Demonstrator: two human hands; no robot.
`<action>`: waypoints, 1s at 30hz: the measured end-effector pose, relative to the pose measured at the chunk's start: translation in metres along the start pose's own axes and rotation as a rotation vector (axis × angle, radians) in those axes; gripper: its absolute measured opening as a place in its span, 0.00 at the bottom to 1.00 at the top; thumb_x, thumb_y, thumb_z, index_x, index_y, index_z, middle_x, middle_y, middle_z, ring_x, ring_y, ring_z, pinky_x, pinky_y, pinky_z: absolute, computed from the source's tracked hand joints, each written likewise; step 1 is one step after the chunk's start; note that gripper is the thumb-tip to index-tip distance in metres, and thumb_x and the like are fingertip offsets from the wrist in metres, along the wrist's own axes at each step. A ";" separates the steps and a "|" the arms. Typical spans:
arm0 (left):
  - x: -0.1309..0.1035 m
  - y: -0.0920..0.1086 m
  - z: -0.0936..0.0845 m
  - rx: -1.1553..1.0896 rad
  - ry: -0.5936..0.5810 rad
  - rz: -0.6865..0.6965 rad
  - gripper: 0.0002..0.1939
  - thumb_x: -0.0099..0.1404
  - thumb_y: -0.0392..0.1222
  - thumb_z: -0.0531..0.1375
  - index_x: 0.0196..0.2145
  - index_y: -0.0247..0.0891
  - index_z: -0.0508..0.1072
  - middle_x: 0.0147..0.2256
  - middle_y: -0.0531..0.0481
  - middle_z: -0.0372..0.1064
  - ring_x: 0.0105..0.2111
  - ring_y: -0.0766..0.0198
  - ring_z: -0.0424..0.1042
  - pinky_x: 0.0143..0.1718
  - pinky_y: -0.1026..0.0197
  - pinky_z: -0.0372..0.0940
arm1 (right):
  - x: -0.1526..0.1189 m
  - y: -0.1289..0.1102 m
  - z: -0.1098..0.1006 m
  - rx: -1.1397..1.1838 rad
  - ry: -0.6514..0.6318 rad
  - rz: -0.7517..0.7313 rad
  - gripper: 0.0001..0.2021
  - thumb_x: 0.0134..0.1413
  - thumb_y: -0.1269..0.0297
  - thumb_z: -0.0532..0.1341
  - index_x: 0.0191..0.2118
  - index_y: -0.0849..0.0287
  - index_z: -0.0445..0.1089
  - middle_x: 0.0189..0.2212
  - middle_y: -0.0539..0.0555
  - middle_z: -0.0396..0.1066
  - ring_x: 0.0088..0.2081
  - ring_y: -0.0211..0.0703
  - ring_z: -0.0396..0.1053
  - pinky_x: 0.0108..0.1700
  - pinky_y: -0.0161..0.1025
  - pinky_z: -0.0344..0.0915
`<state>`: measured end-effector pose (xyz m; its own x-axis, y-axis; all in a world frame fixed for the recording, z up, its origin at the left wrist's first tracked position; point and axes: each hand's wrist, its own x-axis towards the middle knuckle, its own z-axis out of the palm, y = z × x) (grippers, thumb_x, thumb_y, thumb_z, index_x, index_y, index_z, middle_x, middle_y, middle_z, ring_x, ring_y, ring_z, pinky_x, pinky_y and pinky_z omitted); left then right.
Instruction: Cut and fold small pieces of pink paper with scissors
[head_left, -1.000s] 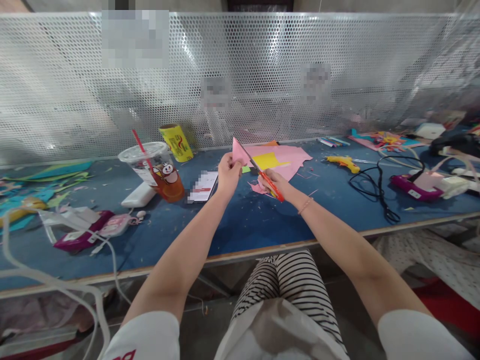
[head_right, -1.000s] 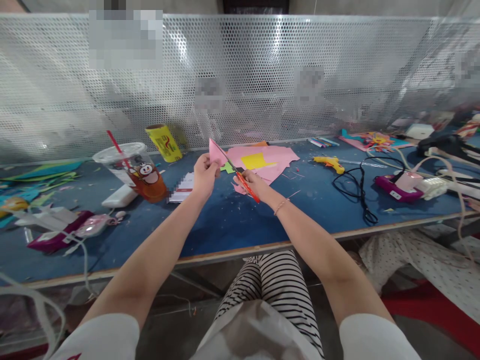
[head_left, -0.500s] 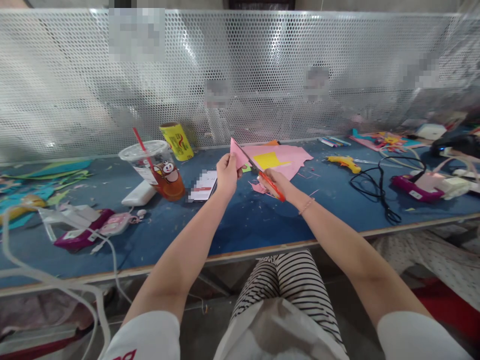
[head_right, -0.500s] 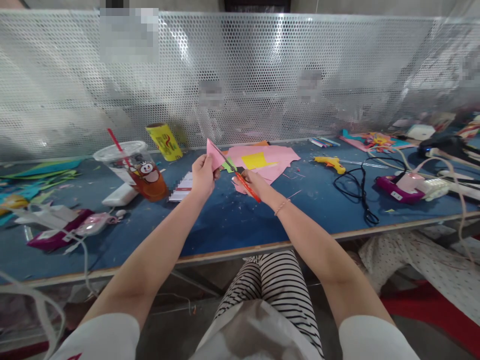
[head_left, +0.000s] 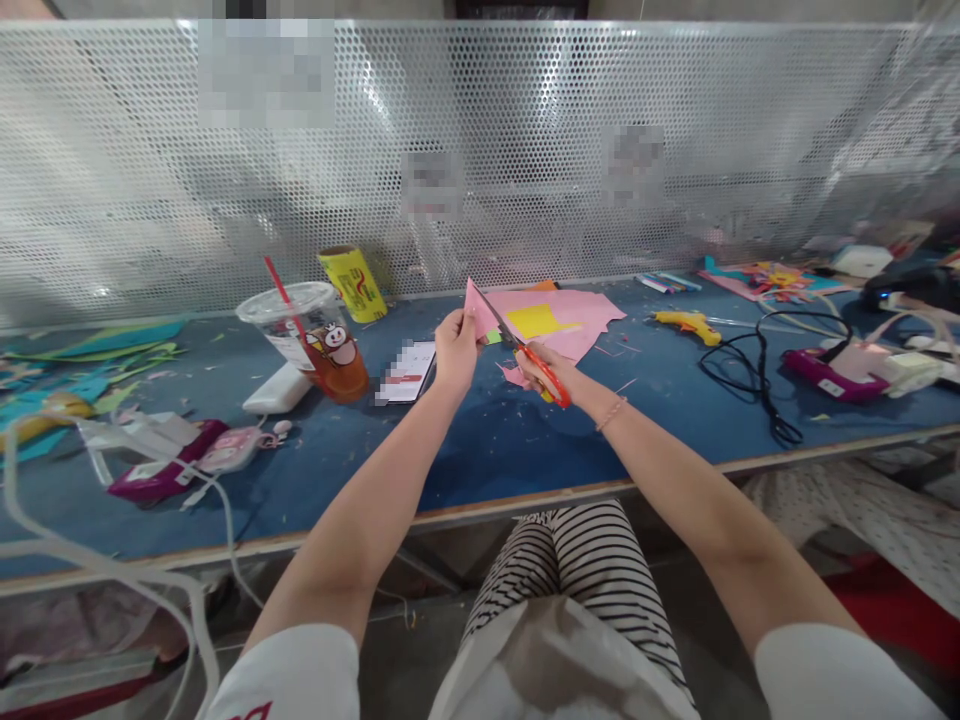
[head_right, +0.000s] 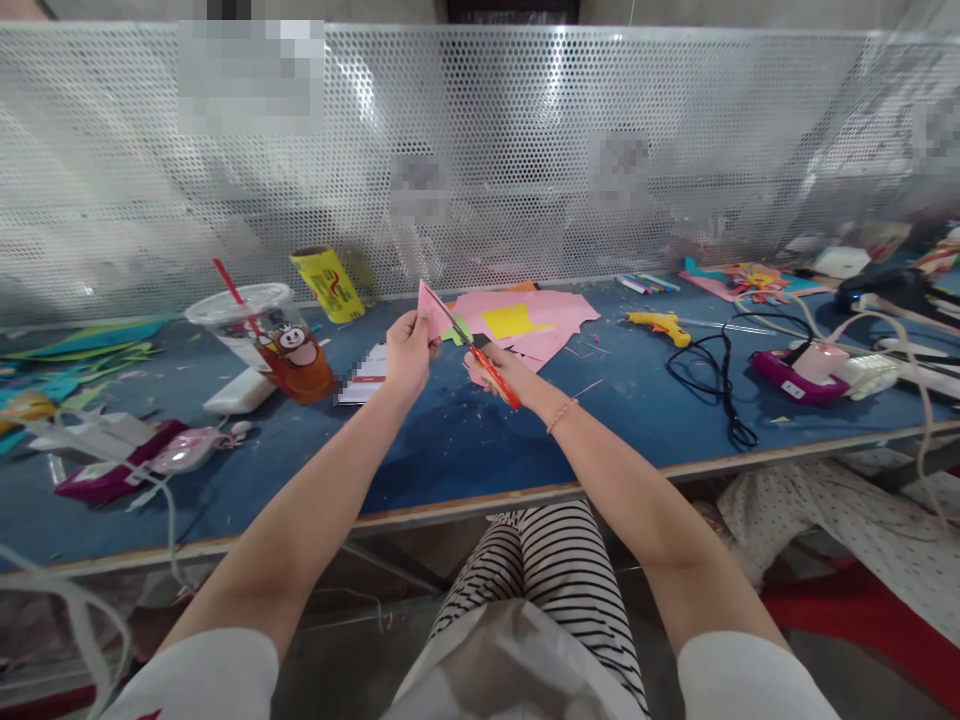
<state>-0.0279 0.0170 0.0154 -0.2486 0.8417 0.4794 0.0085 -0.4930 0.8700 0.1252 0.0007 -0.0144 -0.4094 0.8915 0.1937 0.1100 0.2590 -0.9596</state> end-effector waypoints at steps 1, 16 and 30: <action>-0.001 0.000 0.001 0.011 -0.004 -0.001 0.16 0.60 0.50 0.53 0.21 0.37 0.60 0.15 0.57 0.54 0.12 0.75 0.51 0.12 0.71 0.46 | 0.000 0.000 0.000 0.023 -0.003 0.002 0.18 0.47 0.46 0.56 0.27 0.57 0.55 0.12 0.41 0.54 0.12 0.28 0.54 0.19 0.29 0.59; -0.006 -0.001 0.005 0.003 -0.026 -0.054 0.16 0.58 0.52 0.54 0.22 0.37 0.61 0.15 0.57 0.55 0.13 0.75 0.53 0.12 0.71 0.47 | 0.003 0.008 0.006 0.022 0.028 -0.045 0.21 0.48 0.41 0.51 0.28 0.57 0.56 0.14 0.42 0.55 0.13 0.28 0.55 0.20 0.30 0.60; -0.001 0.004 0.001 -0.090 -0.050 -0.162 0.13 0.56 0.47 0.55 0.21 0.37 0.62 0.14 0.55 0.58 0.12 0.73 0.55 0.11 0.69 0.49 | 0.004 0.011 0.007 -0.108 0.078 -0.046 0.18 0.50 0.45 0.52 0.30 0.56 0.56 0.17 0.43 0.59 0.15 0.31 0.61 0.15 0.29 0.58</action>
<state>-0.0270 0.0141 0.0180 -0.1908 0.9204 0.3412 -0.1148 -0.3662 0.9234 0.1190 0.0045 -0.0256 -0.3453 0.9027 0.2566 0.1914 0.3354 -0.9224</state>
